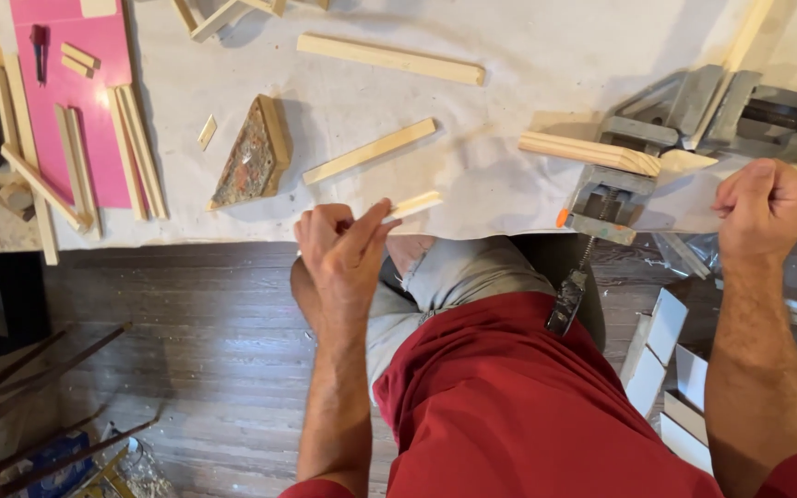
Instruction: Applying wood glue to a wooden strip and securing it in a corner clamp to assemble a frame on a workbench.
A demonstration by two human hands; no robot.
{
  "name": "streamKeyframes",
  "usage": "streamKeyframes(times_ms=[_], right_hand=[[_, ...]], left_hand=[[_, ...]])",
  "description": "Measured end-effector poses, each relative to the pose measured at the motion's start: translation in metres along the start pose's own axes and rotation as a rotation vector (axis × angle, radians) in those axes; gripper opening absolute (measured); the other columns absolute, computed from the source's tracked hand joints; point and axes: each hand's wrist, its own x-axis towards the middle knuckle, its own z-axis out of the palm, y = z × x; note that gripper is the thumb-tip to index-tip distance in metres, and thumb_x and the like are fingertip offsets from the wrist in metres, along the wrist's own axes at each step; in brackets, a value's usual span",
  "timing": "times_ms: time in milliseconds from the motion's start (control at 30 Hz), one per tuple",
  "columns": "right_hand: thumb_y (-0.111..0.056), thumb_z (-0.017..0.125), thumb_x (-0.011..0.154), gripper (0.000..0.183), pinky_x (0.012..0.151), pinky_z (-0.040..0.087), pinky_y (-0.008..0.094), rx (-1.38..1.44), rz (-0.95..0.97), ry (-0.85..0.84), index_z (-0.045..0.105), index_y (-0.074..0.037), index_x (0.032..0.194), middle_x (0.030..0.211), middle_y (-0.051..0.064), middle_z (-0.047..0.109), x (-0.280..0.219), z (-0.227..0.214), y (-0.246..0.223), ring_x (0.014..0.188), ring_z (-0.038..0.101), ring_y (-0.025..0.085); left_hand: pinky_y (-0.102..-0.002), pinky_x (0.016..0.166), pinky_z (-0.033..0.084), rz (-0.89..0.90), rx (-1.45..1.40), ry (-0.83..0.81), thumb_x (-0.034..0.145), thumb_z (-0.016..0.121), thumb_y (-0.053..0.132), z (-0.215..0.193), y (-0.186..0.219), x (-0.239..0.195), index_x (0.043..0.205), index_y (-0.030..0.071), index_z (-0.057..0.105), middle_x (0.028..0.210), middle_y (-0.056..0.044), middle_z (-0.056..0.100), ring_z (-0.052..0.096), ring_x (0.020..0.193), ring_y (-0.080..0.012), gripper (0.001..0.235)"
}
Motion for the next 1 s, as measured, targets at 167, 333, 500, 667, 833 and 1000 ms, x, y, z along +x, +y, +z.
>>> streamKeyframes(times_ms=[167, 333, 500, 667, 833, 1000], right_hand=[[-0.025, 0.050, 0.134, 0.060, 0.064, 0.040, 0.036, -0.033, 0.048, -0.023, 0.053, 0.007, 0.082, 0.072, 0.020, 0.053, -0.003, -0.005, 0.007, 0.064, 0.053, 0.027], [-0.012, 0.049, 0.127, 0.051, 0.061, 0.037, 0.035, 0.050, 0.067, 0.028, 0.049, 0.004, 0.078, 0.068, 0.017, 0.049, 0.001, 0.005, -0.002, 0.060, 0.048, 0.024], [0.000, 0.049, 0.117, 0.040, 0.061, 0.037, 0.032, 0.061, 0.113, 0.063, 0.047, -0.001, 0.077, 0.067, 0.014, 0.049, 0.010, 0.010, -0.038, 0.061, 0.047, 0.019], [-0.040, 0.039, 0.122, 0.064, 0.048, 0.033, 0.029, 0.080, -0.095, 0.095, 0.049, -0.011, 0.066, 0.052, -0.001, 0.037, 0.022, 0.023, -0.055, 0.042, 0.039, 0.015], [-0.004, 0.050, 0.105, 0.025, 0.069, 0.052, 0.039, 0.256, 0.094, -0.458, 0.068, 0.001, 0.088, 0.073, 0.015, 0.066, 0.048, 0.123, -0.202, 0.071, 0.066, 0.024], [0.001, 0.061, 0.098, 0.038, 0.097, 0.051, 0.061, -0.014, -0.442, -0.656, 0.058, 0.004, 0.135, 0.110, 0.034, 0.070, 0.064, 0.242, -0.211, 0.114, 0.065, 0.053]], left_hand=[[-0.039, 0.085, 0.034, 0.109, 0.090, 0.006, 0.082, 0.092, -0.003, -0.016, -0.023, 0.010, 0.109, 0.031, 0.080, 0.106, 0.003, 0.064, 0.050, 0.093, -0.0214, 0.044], [-0.042, 0.090, 0.038, 0.153, -0.064, -0.027, 0.104, 0.064, -0.003, -0.022, -0.015, 0.020, 0.104, 0.022, 0.080, 0.108, -0.002, 0.063, 0.055, 0.100, -0.0261, 0.030], [-0.041, 0.079, 0.039, 0.234, -0.102, -0.029, 0.098, 0.074, -0.014, -0.006, -0.016, 0.011, 0.108, 0.016, 0.079, 0.099, -0.005, 0.063, 0.057, 0.087, -0.0247, 0.032], [-0.041, 0.085, 0.043, 0.142, -0.144, 0.027, 0.088, 0.070, -0.022, -0.014, -0.031, -0.011, 0.112, 0.012, 0.078, 0.101, -0.010, 0.066, 0.058, 0.095, -0.0262, 0.042], [-0.042, 0.082, 0.047, 0.135, -0.139, 0.091, 0.101, 0.067, 0.006, -0.021, -0.024, -0.010, 0.104, 0.013, 0.081, 0.095, -0.008, 0.067, 0.063, 0.089, -0.0279, 0.015], [-0.041, 0.084, 0.049, 0.106, -0.203, 0.088, 0.099, 0.071, 0.006, -0.025, 0.003, 0.002, 0.100, 0.015, 0.084, 0.090, -0.005, 0.069, 0.065, 0.088, -0.0269, 0.016]])
